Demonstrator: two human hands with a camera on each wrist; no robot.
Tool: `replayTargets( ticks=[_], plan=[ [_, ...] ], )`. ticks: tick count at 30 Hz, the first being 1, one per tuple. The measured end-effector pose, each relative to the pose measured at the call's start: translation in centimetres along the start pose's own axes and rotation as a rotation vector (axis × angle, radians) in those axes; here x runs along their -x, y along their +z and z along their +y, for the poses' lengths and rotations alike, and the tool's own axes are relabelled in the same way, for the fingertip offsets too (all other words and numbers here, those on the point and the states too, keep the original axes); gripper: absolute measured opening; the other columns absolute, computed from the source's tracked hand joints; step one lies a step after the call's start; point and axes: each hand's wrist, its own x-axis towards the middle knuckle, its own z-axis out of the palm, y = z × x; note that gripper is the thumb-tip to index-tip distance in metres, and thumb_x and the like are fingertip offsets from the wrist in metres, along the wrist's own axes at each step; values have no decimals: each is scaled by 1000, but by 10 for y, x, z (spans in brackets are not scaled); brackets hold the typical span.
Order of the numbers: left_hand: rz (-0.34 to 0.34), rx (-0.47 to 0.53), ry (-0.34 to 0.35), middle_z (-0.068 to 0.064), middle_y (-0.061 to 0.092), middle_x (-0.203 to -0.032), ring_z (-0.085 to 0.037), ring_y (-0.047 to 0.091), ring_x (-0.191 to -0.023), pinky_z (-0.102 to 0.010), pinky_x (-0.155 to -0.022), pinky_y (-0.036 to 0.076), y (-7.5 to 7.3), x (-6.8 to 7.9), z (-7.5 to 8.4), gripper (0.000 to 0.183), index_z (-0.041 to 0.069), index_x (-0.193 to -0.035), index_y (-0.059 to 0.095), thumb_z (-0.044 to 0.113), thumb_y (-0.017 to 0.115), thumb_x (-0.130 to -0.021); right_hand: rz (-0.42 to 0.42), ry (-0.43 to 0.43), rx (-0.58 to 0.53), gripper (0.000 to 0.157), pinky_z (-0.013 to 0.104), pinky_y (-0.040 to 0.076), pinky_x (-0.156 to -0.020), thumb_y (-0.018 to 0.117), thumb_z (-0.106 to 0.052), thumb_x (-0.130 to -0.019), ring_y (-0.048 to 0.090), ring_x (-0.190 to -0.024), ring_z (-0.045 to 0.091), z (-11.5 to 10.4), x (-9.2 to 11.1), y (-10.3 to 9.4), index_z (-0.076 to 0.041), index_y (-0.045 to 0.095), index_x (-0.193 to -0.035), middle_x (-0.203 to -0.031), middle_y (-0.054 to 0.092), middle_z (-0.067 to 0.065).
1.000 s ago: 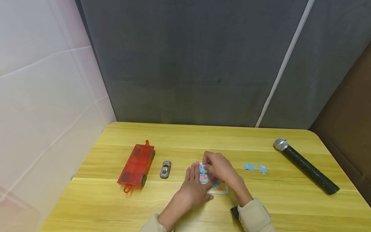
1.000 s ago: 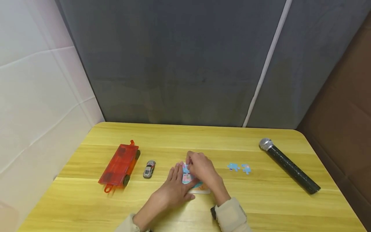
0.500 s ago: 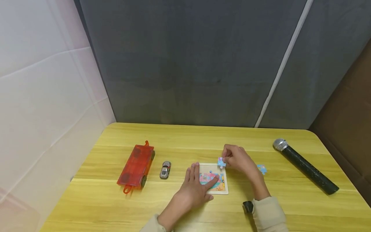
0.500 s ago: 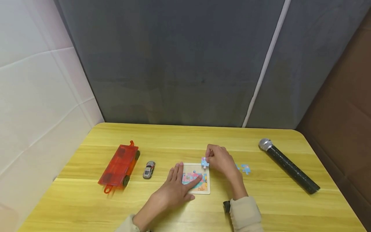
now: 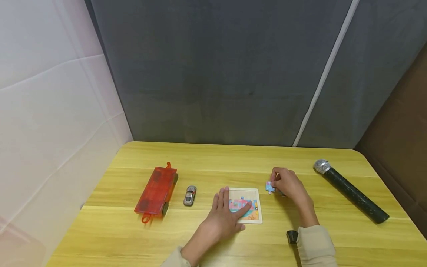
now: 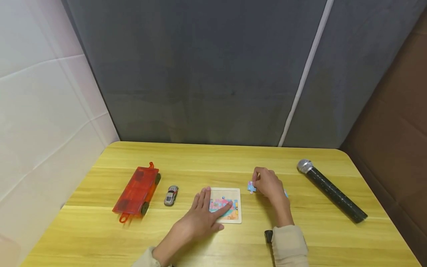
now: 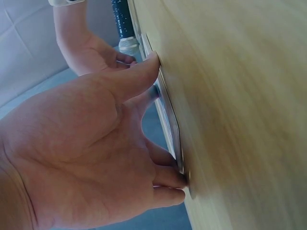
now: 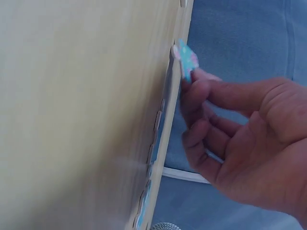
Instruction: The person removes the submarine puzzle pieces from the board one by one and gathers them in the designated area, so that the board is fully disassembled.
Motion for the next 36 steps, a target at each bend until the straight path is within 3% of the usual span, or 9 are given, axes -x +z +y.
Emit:
replayTargets(
  ticks=[8,21,23,27,29,32,36],
  plan=[
    [45,-12,18,-41,10,-176,-53,9,-168,-64,-136,16,9,-4,-4,66,51,-170,33,56,59,-109,-31,59,76,13,31,47,-62,73,4,-99,58,-73,21,-2,-3,4,-4,67,-91,-87,70,10],
    [33,-11,27,-40,6,-177,-52,5,-169,-65,-136,15,12,-6,-6,66,51,-171,30,57,56,-111,-37,95,176,15,42,50,-71,77,-3,-100,55,-87,26,-10,-3,10,-5,64,-93,-97,61,13],
    [34,-16,24,-40,8,-177,-52,6,-169,-65,-136,15,13,-5,-6,67,52,-171,31,58,58,-109,-47,59,174,15,40,50,-70,77,-2,-100,55,-86,24,-13,0,12,-6,64,-93,-98,58,12],
    [11,3,21,-40,9,-177,-53,6,-168,-66,-136,14,11,-2,-4,67,51,-170,34,58,59,-108,-125,-177,130,13,34,52,-73,82,-5,-97,58,-86,19,-20,12,19,-6,69,-96,-97,62,7],
    [-7,3,19,-40,8,-177,-52,4,-169,-66,-136,14,8,0,-2,66,50,-171,33,57,58,-109,-189,-254,97,17,30,51,-73,86,-10,-94,57,-86,16,-23,22,23,-8,70,-99,-97,62,4],
    [-21,-30,13,-39,9,-177,-51,6,-169,-65,-136,16,0,4,1,66,50,-171,31,56,56,-111,-213,-268,119,27,28,46,-65,90,-17,-90,52,-82,15,-29,36,30,-12,67,-101,-97,56,1],
    [-25,-13,17,-40,9,-177,-52,6,-169,-65,-136,15,-12,8,4,67,46,-172,32,52,57,-111,-145,-229,183,32,29,41,-59,92,-16,-87,47,-74,16,-35,44,35,-15,61,-96,-94,51,1]
  ],
)
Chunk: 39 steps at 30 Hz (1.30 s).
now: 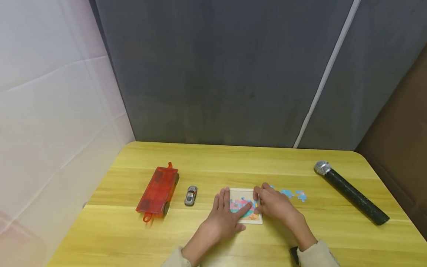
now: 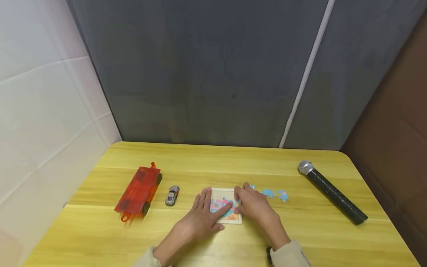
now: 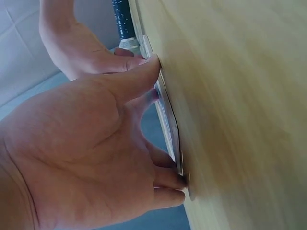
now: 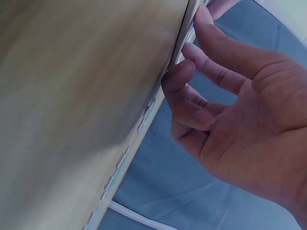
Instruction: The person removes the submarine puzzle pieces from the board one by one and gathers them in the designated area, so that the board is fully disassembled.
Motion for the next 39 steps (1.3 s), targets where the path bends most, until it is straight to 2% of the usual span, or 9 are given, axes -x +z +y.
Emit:
replayTargets(
  ticks=[4,7,11,15,20,28,33,34,39],
  plan=[
    [0,37,2,-41,8,-176,-53,5,-168,-67,-135,16,-8,3,2,68,42,-173,33,48,61,-111,26,22,35,33,30,42,-59,92,-13,-87,47,-72,16,-3,-1,1,-15,61,-94,-93,50,1],
    [12,1,-9,-39,10,-177,-54,9,-168,-67,-134,19,-10,6,4,74,41,-174,30,49,63,-109,25,28,54,33,30,43,-58,93,-13,-87,48,-72,16,-4,-2,2,-14,61,-94,-93,50,2],
    [-4,-4,29,-30,8,-181,-48,7,-170,-67,-135,14,3,4,4,83,27,-177,24,55,62,-109,28,34,68,33,31,44,-59,93,-15,-85,48,-71,16,-4,-2,4,-14,61,-93,-92,51,2],
    [-80,-48,73,-17,9,-185,-35,6,-172,-59,-138,14,12,5,11,88,15,-176,25,60,58,-108,31,40,63,32,33,45,-59,92,-13,-86,48,-70,17,-4,-3,5,-14,61,-93,-91,51,3],
    [-124,-114,59,-15,12,-185,-32,9,-173,-49,-139,18,0,14,22,87,13,-175,28,57,62,-108,33,40,50,31,34,45,-60,92,-9,-88,48,-72,17,-5,-3,5,-13,62,-93,-92,51,3],
    [-110,-170,40,-13,20,-184,-30,17,-171,-44,-137,26,-16,23,30,83,15,-173,35,54,66,-107,37,-9,41,30,28,44,-60,90,-5,-89,47,-72,14,-3,-3,5,-12,61,-93,-88,52,-1],
    [-100,-174,43,-14,20,-183,-32,16,-171,-46,-137,26,-9,18,28,83,16,-173,35,54,67,-106,48,-63,29,32,28,45,-61,90,-3,-89,48,-72,12,1,-5,7,-12,60,-91,-81,54,-3],
    [-100,-179,44,-14,20,-183,-32,16,-171,-46,-137,26,-8,18,28,84,16,-174,34,54,67,-106,60,-109,28,30,28,46,-62,90,-7,-91,50,-74,12,13,-8,13,-12,61,-93,-82,55,-3],
    [-104,-176,53,-15,13,-185,-33,11,-172,-47,-138,22,4,11,23,85,16,-175,29,55,64,-108,70,-145,7,26,27,47,-65,87,-5,-93,50,-74,11,19,-10,12,-11,62,-92,-80,57,-4]
  ],
)
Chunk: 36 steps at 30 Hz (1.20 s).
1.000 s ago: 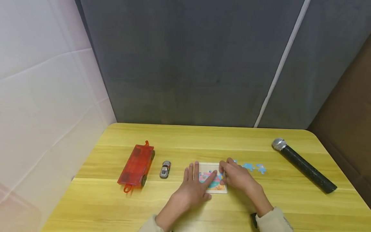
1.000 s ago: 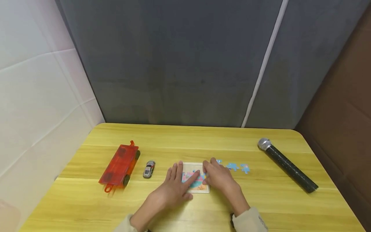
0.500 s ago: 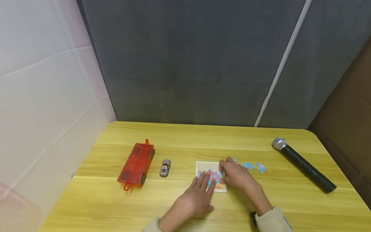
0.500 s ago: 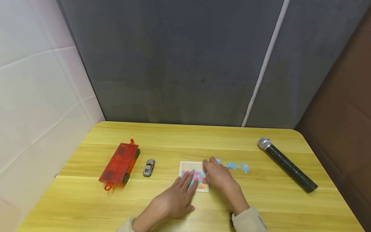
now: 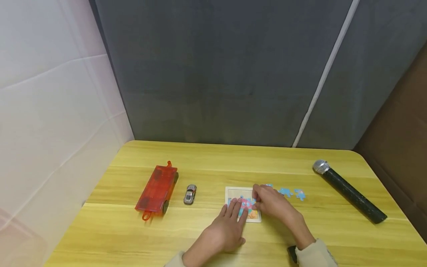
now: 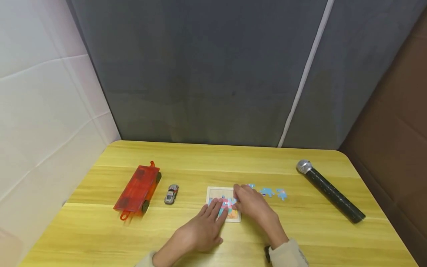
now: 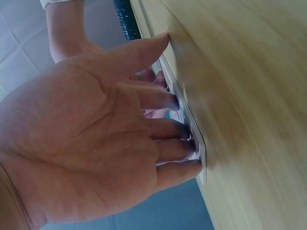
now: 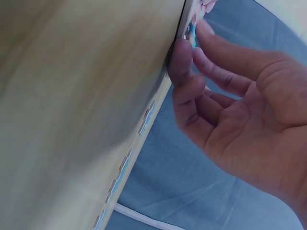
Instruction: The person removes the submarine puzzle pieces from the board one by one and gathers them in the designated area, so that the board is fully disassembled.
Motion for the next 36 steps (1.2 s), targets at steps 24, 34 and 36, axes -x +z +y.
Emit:
replayTargets(
  ticks=[24,34,36],
  plan=[
    [-3,-14,-4,-13,19,-184,-31,16,-171,-43,-137,25,-19,15,2,84,16,-174,32,52,67,-106,-40,35,-395,12,24,52,-62,71,3,-103,68,-62,15,4,3,-36,-3,64,-95,-74,70,3],
    [2,-9,-2,-15,21,-183,-32,17,-171,-43,-137,25,-19,13,2,84,15,-174,33,52,67,-106,-119,111,-398,13,27,53,-61,70,4,-103,64,-66,14,21,15,-55,-2,63,-94,-80,68,4],
    [5,-15,5,-15,20,-183,-32,17,-171,-44,-137,25,-15,11,1,84,15,-174,32,52,66,-107,-168,128,-399,13,27,53,-61,69,6,-102,64,-66,14,32,23,-63,-2,63,-93,-80,67,4]
  ],
)
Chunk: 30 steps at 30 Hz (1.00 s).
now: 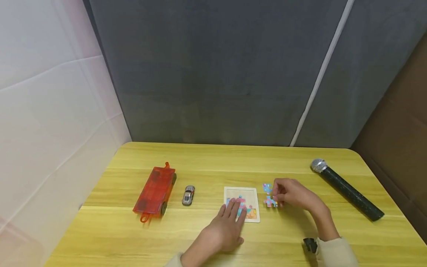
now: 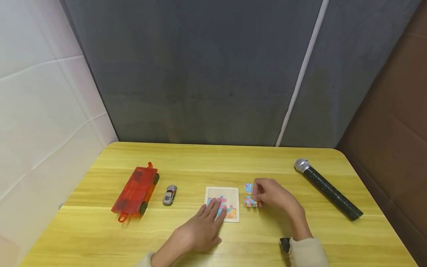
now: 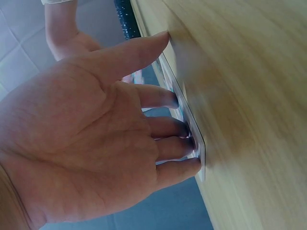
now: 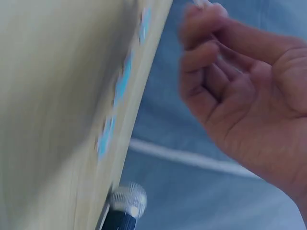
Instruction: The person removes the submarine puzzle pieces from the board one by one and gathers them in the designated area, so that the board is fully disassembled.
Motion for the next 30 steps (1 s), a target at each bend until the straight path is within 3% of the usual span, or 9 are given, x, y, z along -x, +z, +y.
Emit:
replayTargets(
  ticks=[7,12,15,22,30],
  plan=[
    [-6,49,28,-18,12,-184,-34,11,-172,-49,-138,20,20,-10,-6,86,13,-176,25,49,64,-109,-103,45,-35,12,26,49,-59,67,6,-101,62,-63,13,25,23,-24,1,63,-91,-77,66,4],
    [-11,69,30,-19,11,-184,-35,9,-172,-49,-138,18,18,-9,-6,86,12,-176,26,50,64,-109,-95,63,-67,11,26,49,-59,66,7,-100,60,-63,12,32,29,-30,3,62,-91,-79,65,4],
    [-6,18,9,-16,15,-184,-32,13,-172,-46,-138,22,10,-5,-3,85,15,-175,29,52,65,-108,-80,88,-47,12,26,49,-58,66,9,-98,59,-62,12,37,34,-34,3,62,-89,-77,64,3],
    [38,25,16,-16,20,-183,-33,17,-171,-47,-137,25,23,-11,-6,85,15,-174,33,53,67,-106,-22,151,62,14,26,49,-57,68,10,-91,58,-61,13,53,43,-43,1,62,-84,-72,60,1],
    [14,-14,-2,-13,22,-183,-30,18,-171,-43,-137,27,-1,2,0,80,17,-173,34,51,65,-108,59,293,182,16,30,49,-60,70,9,-89,58,-61,15,49,39,-40,-2,60,-83,-71,59,3]
  ],
)
